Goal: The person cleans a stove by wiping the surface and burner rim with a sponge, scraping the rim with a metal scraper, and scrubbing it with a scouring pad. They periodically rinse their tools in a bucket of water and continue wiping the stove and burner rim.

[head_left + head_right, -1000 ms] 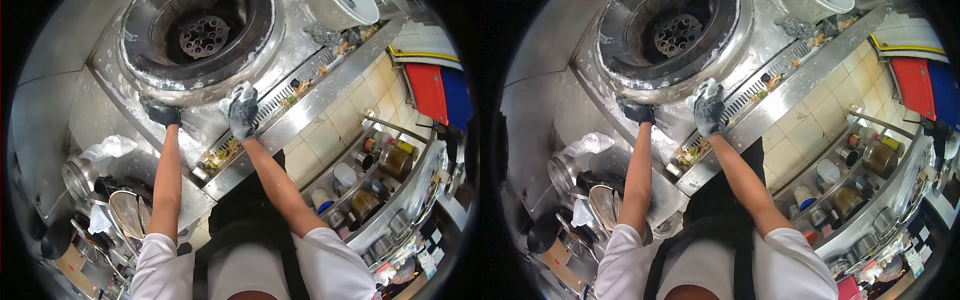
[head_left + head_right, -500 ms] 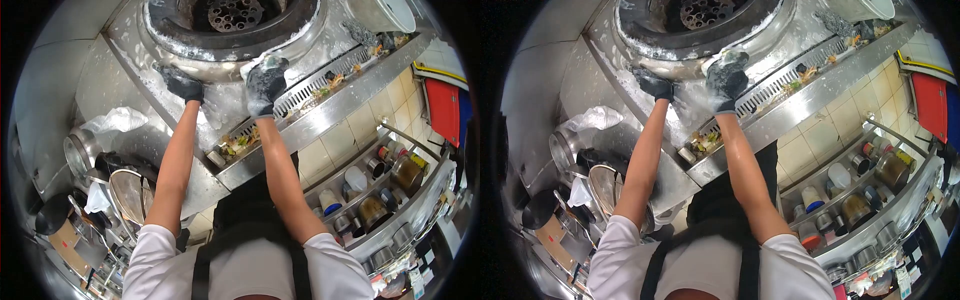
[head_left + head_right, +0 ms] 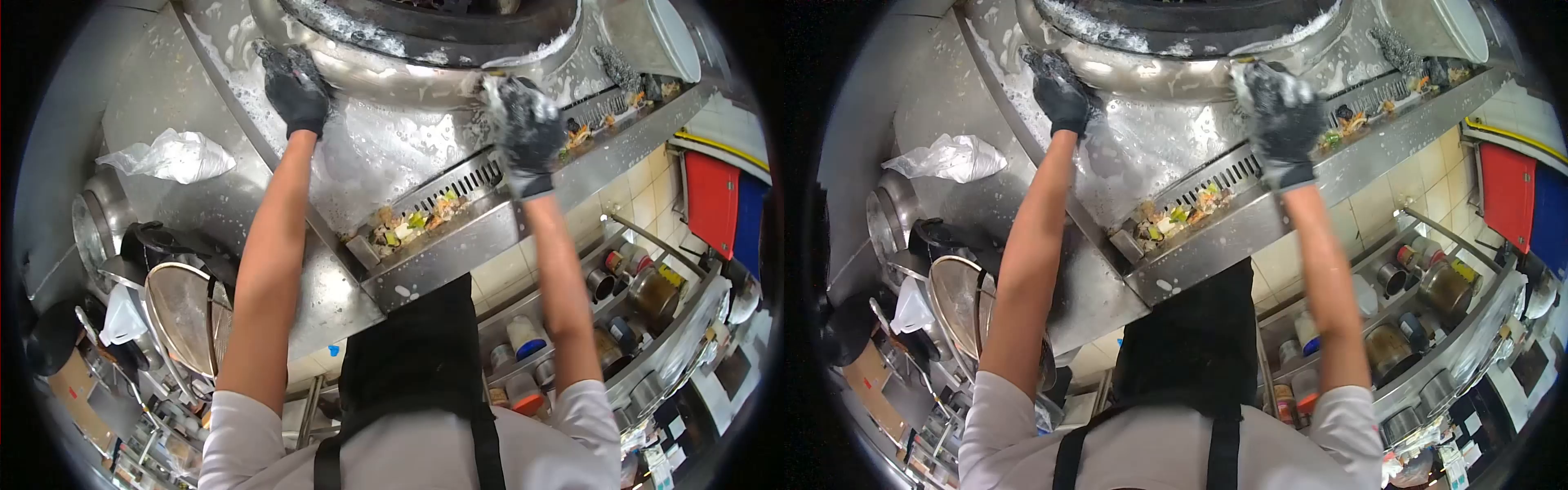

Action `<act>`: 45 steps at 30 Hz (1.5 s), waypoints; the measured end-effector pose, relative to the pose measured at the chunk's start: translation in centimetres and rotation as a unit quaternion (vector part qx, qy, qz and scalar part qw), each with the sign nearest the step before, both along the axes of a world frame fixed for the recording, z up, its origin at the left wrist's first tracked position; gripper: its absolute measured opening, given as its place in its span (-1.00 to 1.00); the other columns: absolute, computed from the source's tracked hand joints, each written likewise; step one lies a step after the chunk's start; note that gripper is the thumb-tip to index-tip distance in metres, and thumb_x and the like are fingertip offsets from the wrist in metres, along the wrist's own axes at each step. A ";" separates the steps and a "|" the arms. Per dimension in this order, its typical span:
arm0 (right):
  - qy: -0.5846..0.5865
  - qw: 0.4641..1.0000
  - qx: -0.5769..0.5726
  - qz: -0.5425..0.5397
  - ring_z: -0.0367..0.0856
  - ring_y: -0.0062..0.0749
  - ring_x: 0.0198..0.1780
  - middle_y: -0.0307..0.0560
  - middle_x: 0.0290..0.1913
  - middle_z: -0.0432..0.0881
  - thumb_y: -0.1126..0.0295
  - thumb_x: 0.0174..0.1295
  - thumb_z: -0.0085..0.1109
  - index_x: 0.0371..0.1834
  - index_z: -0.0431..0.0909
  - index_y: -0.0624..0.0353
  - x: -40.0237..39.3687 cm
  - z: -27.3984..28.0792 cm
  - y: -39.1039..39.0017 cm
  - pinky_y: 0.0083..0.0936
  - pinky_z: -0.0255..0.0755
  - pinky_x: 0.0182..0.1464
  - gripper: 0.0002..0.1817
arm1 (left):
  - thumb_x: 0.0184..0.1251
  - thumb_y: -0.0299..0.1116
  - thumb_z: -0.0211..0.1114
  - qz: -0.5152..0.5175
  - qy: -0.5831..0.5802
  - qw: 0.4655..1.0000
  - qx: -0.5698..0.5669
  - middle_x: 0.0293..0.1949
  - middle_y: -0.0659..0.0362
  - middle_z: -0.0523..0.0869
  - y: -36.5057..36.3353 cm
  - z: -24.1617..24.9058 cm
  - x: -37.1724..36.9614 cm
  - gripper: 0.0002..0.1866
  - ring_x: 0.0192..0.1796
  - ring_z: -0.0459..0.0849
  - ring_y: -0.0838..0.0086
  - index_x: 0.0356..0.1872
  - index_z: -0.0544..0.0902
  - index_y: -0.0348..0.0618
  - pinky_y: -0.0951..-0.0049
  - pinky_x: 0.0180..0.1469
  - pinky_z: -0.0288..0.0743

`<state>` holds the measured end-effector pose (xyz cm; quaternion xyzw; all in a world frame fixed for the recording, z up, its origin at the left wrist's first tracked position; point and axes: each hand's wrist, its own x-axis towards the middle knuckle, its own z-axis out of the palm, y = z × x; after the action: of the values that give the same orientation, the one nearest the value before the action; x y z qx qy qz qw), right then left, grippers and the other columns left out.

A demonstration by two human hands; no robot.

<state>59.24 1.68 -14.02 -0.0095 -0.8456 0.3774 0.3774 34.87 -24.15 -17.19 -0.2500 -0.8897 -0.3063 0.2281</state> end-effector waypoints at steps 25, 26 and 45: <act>-0.163 0.947 0.266 0.079 0.62 -0.20 -0.16 -0.09 -0.14 0.64 0.28 0.14 0.15 -0.22 0.62 -0.01 -7.6 6.6 -5.2 -0.26 0.51 -0.23 -0.83 | 0.41 -0.32 0.13 0.007 0.034 0.982 0.186 0.34 -0.09 0.41 2.0 -2.9 -0.9 -0.42 0.32 0.42 0.24 0.38 0.27 -0.34 0.39 0.39 0.20; -0.182 0.940 0.277 0.082 0.63 -0.20 -0.23 -0.10 -0.20 0.66 0.29 0.15 0.12 -0.20 0.62 -0.02 -8.8 7.6 -6.1 -0.26 0.52 -0.22 -0.81 | 0.42 -0.34 0.10 -0.006 -0.024 0.977 0.211 0.36 -0.06 0.40 1.4 -3.3 -1.4 -0.44 0.34 0.40 0.26 0.38 0.26 -0.34 0.40 0.41 0.19; -0.227 0.916 -0.002 -0.330 0.56 -0.17 0.14 0.14 0.26 0.47 0.40 0.28 -0.03 0.39 0.23 0.24 -4.4 -2.0 -10.5 -0.32 0.42 0.19 -0.43 | 0.28 -0.34 0.22 0.005 -0.155 0.935 0.318 0.34 -0.01 0.42 0.7 -0.9 -2.4 -0.35 0.36 0.38 0.27 0.38 0.28 -0.32 0.36 0.40 0.18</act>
<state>54.81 -8.85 -16.02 -0.3737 -0.8566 0.2210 0.2787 32.51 -23.40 -18.09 -0.1089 -0.7713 -0.6072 0.1565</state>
